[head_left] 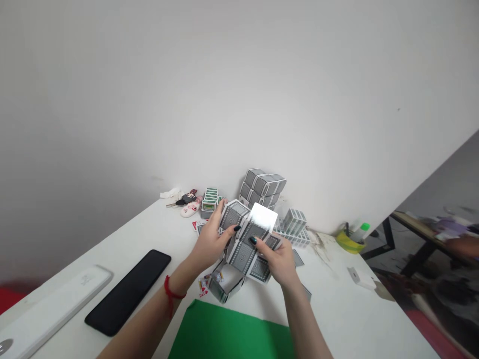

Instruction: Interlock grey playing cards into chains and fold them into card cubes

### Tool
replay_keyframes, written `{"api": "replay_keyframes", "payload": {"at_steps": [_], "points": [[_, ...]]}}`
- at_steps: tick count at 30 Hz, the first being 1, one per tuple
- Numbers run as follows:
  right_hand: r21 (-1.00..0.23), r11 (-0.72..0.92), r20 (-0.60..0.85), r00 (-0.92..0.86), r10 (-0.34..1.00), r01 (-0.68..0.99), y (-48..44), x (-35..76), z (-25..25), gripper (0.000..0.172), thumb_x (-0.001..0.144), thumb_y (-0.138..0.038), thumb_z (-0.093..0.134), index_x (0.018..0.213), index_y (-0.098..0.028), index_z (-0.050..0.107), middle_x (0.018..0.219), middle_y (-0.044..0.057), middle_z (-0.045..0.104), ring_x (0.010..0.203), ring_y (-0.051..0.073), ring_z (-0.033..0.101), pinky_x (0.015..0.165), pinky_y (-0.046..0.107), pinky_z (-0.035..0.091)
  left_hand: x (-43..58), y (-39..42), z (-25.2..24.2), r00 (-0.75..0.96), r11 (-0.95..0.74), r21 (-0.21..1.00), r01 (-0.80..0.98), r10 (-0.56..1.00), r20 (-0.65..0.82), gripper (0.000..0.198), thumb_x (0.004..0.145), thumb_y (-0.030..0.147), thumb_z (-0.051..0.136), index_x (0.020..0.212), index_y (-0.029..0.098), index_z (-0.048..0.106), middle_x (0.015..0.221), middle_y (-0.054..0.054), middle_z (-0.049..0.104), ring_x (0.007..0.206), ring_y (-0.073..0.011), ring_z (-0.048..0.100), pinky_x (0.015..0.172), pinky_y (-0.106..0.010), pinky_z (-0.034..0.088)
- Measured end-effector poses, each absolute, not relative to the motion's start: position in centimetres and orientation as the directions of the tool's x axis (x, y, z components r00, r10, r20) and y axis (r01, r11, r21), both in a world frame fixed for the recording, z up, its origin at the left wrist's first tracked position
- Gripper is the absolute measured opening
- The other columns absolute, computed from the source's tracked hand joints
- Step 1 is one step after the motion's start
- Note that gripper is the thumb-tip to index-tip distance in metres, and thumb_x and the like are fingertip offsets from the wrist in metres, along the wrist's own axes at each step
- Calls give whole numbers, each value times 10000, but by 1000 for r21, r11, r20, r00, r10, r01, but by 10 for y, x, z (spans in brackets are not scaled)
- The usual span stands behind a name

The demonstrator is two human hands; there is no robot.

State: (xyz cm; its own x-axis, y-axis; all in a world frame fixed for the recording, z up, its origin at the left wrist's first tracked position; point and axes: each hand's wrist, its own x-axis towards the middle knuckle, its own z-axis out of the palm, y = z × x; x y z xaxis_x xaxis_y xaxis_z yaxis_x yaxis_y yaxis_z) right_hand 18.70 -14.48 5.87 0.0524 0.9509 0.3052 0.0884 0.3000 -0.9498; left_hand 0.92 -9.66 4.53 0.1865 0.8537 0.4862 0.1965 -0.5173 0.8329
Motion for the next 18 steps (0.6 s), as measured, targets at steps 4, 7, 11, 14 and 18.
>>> {"api": "replay_keyframes", "payload": {"at_steps": [4,7,11,14,18], "points": [[-947,307,314,74,946,95,-145,189,57,211,702,-383,670,712,-173,665,657,8,655,577,154,552,571,265,434,10,-98,45,170,-517,845,135,853,494,617,856,362,456,1403,164,252,1416,-107,367,1285,-235,358,1066,-352,268],[-945,306,317,98,943,112,-144,190,55,213,704,-387,668,703,-175,659,649,7,646,577,154,545,576,268,431,10,-101,49,176,-538,832,137,839,514,556,867,351,434,1375,154,319,1372,-100,433,1251,-227,403,1039,-329,308],[-945,301,318,131,939,130,-143,191,54,246,697,-414,666,678,-169,652,627,13,643,567,162,546,568,275,433,9,-104,53,165,-529,831,173,847,505,498,864,363,421,1317,156,422,1293,-86,522,1198,-235,458,1011,-320,332],[-950,287,303,140,943,123,-142,191,54,249,686,-416,673,687,-168,655,639,19,653,574,169,555,572,279,440,8,-105,56,148,-502,844,187,864,481,465,853,383,422,1246,149,502,1193,-88,595,1140,-245,500,972,-316,359],[-957,270,284,140,949,106,-142,191,53,243,685,-411,677,701,-169,660,642,14,658,570,167,558,568,275,442,9,-108,61,156,-483,860,167,874,460,374,834,420,425,1004,157,630,1013,-66,652,994,-235,560,886,-284,401]]}}
